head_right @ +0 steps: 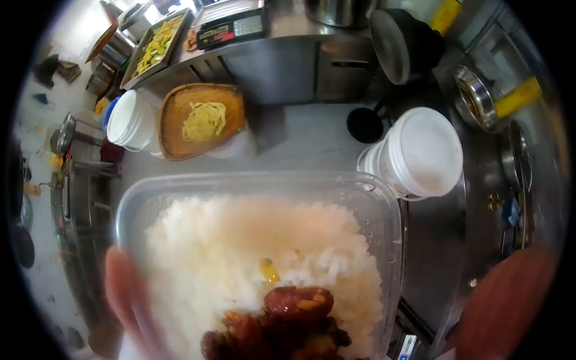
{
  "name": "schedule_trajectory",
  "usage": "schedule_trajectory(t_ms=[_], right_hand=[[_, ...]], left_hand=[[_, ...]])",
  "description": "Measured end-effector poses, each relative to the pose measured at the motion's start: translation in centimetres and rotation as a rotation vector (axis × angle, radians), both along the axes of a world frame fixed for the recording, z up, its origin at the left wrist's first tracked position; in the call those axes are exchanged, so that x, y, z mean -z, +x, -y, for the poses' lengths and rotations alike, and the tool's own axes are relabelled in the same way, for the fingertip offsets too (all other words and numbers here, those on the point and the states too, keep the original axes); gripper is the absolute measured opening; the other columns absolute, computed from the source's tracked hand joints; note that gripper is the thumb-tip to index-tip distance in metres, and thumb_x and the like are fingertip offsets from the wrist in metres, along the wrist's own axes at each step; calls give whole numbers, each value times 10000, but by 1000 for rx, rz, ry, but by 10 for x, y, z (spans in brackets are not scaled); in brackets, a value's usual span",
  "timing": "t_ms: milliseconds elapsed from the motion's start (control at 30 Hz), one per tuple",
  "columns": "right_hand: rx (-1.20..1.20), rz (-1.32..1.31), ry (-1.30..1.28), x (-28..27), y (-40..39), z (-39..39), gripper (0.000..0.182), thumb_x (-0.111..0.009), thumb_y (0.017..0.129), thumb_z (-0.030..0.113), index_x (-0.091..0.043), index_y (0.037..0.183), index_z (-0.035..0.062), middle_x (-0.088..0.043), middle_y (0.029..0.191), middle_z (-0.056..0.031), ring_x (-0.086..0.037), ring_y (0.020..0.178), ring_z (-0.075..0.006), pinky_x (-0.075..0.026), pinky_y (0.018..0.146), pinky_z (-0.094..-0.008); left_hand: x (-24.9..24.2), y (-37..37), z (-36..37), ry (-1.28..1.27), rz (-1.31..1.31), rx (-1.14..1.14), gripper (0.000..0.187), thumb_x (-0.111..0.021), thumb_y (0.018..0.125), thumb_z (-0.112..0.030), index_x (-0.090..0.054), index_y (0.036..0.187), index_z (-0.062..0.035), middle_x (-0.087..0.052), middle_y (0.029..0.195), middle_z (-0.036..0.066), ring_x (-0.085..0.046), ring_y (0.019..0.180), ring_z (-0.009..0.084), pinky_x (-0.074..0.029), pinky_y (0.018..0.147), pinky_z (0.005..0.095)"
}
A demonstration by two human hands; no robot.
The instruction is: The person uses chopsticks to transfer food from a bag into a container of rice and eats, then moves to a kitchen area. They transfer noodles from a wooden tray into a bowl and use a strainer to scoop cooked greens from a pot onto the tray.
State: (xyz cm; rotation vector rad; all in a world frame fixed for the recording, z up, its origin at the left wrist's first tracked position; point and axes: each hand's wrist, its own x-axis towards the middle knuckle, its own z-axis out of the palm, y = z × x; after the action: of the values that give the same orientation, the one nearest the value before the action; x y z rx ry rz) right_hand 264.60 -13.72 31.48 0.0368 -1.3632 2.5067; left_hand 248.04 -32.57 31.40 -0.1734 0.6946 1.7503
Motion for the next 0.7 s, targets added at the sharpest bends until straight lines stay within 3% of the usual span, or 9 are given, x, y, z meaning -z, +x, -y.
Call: schedule_trajectory(t_ms=[300,467,567,600,667,700], right_hand=[[111,7,-74,-2,29,-2,362,-426,1013,214,-487,718,14,-529,611,-131,-506,384,-200,-417,321,-299],[81,130,-302,0,39,5,396,-354,1034,234,-508,767,-14,-510,594,-135,-484,369,-221,-407,310,-334],[23,190,-502,2,43,12,392,-340,1038,247,-529,838,-33,-508,594,-133,-479,372,-223,-406,311,-354],[87,199,-597,2,44,18,409,-380,1018,273,-534,789,-30,-514,600,-156,-476,362,-192,-389,313,-309],[178,120,-597,13,49,13,453,-324,1032,312,-518,775,-6,-503,593,-130,-449,357,-178,-381,317,-310],[224,70,-589,22,52,8,475,-296,1039,332,-510,767,6,-497,590,-116,-435,354,-171,-377,319,-310]], left_hand=[[-4,12,-16,-21,32,189,804,-311,914,-623,-325,1435,-11,-376,1450,233,-426,1304,369,-345,1088,512],[10,11,-21,61,114,269,820,-296,913,-630,-298,1451,-11,-345,1468,251,-397,1329,378,-334,1096,520],[21,19,-13,198,182,188,600,-366,955,-443,-441,1355,-1,-553,1249,231,-609,989,307,-506,858,412],[22,23,-10,197,135,160,534,-415,950,-364,-470,1330,7,-596,1188,239,-653,894,291,-542,798,395],[23,27,-13,251,117,201,726,-315,927,-540,-342,1417,-5,-412,1380,255,-487,1177,364,-412,989,480],[22,27,-16,216,180,207,774,-342,903,-584,-370,1403,6,-459,1368,223,-501,1204,346,-404,1014,462]])
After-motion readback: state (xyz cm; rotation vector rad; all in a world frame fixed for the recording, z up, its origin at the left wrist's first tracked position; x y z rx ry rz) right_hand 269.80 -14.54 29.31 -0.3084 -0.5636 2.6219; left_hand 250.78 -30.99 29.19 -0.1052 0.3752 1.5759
